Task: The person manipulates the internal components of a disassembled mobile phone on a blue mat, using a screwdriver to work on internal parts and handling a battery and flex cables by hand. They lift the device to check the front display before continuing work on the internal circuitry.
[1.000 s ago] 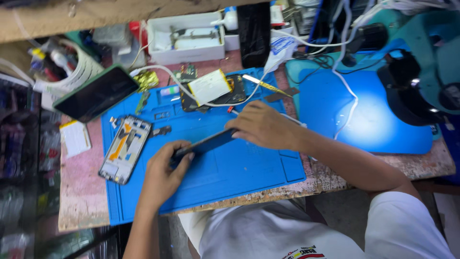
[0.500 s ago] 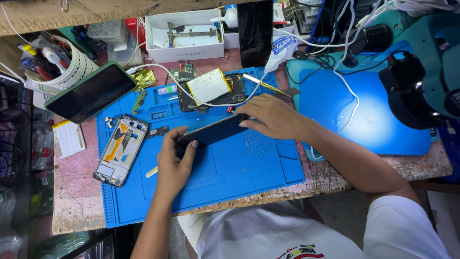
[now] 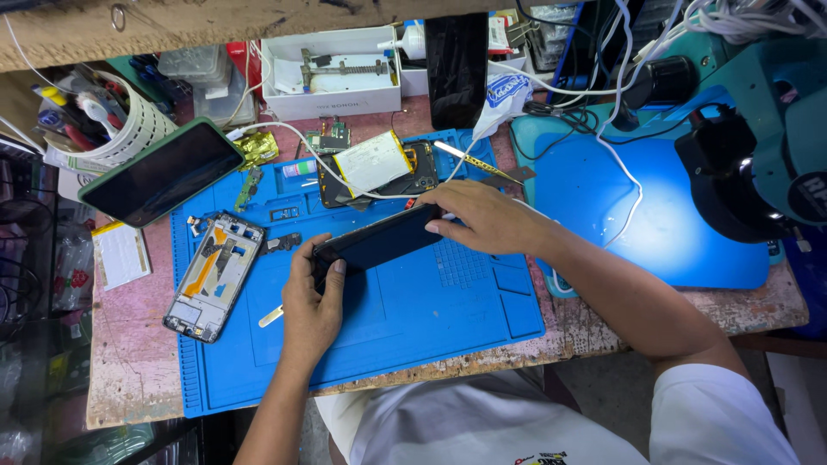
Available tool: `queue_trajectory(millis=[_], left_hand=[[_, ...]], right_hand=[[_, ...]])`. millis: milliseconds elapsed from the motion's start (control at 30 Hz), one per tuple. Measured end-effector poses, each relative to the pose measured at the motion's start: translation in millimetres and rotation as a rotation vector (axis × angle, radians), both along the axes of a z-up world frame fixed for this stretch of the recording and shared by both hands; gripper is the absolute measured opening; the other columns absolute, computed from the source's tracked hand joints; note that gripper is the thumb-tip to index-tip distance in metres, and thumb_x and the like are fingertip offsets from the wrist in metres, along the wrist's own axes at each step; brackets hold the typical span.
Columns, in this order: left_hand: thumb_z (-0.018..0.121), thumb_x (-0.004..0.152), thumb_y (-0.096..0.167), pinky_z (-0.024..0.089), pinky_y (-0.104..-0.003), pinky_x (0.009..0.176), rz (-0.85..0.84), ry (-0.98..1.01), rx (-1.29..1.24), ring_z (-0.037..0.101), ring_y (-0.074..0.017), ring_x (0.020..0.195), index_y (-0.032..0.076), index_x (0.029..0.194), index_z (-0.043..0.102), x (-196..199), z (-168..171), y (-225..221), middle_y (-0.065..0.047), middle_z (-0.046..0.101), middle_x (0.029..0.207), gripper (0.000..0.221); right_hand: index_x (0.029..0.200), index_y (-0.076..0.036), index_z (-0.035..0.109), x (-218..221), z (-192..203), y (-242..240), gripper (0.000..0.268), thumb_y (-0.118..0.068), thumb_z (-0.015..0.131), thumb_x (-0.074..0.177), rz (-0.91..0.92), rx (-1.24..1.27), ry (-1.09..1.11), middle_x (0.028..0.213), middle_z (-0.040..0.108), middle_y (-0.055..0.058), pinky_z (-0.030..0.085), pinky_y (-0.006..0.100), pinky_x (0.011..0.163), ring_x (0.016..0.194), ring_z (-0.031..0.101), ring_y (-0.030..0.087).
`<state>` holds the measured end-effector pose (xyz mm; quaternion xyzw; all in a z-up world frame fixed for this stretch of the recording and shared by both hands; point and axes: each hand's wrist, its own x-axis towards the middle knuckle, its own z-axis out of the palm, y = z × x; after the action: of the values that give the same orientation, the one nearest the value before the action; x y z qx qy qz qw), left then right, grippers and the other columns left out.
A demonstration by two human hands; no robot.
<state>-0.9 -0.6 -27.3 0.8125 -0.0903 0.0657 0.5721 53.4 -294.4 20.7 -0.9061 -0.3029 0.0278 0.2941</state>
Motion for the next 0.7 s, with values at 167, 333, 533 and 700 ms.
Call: queue_trajectory(millis=[167, 333, 533, 700], left_hand=[[0.062, 0.101, 0.005, 0.055, -0.029, 0.086, -0.013, -0.017, -0.024, 0.067, -0.015, 0.097, 0.001, 0.136, 0.052, 2.4, -2.7, -0.7, -0.011, 0.069, 0.111, 0.036], [0.06, 0.101, 0.004, 0.055, -0.031, 0.089, -0.03, -0.035, -0.037, 0.067, -0.0154, 0.101, 0.0, 0.136, 0.05, 3.5, -3.0, -1.5, -0.012, 0.068, 0.113, 0.036], [0.061, 0.104, 0.003, 0.051, -0.029, 0.088, -0.036, -0.144, -0.019, 0.063, -0.0158, 0.1, 0.001, 0.142, 0.048, 4.4, -0.6, -1.4, -0.012, 0.067, 0.11, 0.04], [0.06, 0.102, 0.008, 0.046, -0.029, 0.066, -0.001, 0.022, 0.016, 0.052, -0.0149, 0.072, 0.006, 0.148, 0.047, 2.2, 2.9, 3.9, -0.01, 0.06, 0.091, 0.047]], right_hand=[[0.135, -0.008, 0.058, -7.8, -0.3, 4.7, 0.042, -0.019, 0.067, 0.095, -0.026, 0.059, -0.073, 0.102, 0.068, 0.011, 0.045, 0.045, 0.097, 0.096, 0.066, 0.026], [0.134, -0.009, 0.059, -8.3, -2.0, 4.0, 0.041, -0.018, 0.069, 0.095, -0.021, 0.072, -0.121, 0.099, 0.068, 0.01, 0.044, 0.045, 0.099, 0.096, 0.067, 0.026], [0.132, -0.011, 0.062, -6.4, -5.0, 5.8, 0.039, -0.018, 0.07, 0.095, -0.029, 0.058, -0.122, 0.104, 0.069, 0.011, 0.043, 0.046, 0.099, 0.102, 0.066, 0.029], [0.134, -0.009, 0.061, -9.5, -4.7, 6.6, 0.04, -0.02, 0.069, 0.096, -0.033, 0.076, -0.128, 0.118, 0.068, 0.015, 0.045, 0.046, 0.097, 0.108, 0.063, 0.032]])
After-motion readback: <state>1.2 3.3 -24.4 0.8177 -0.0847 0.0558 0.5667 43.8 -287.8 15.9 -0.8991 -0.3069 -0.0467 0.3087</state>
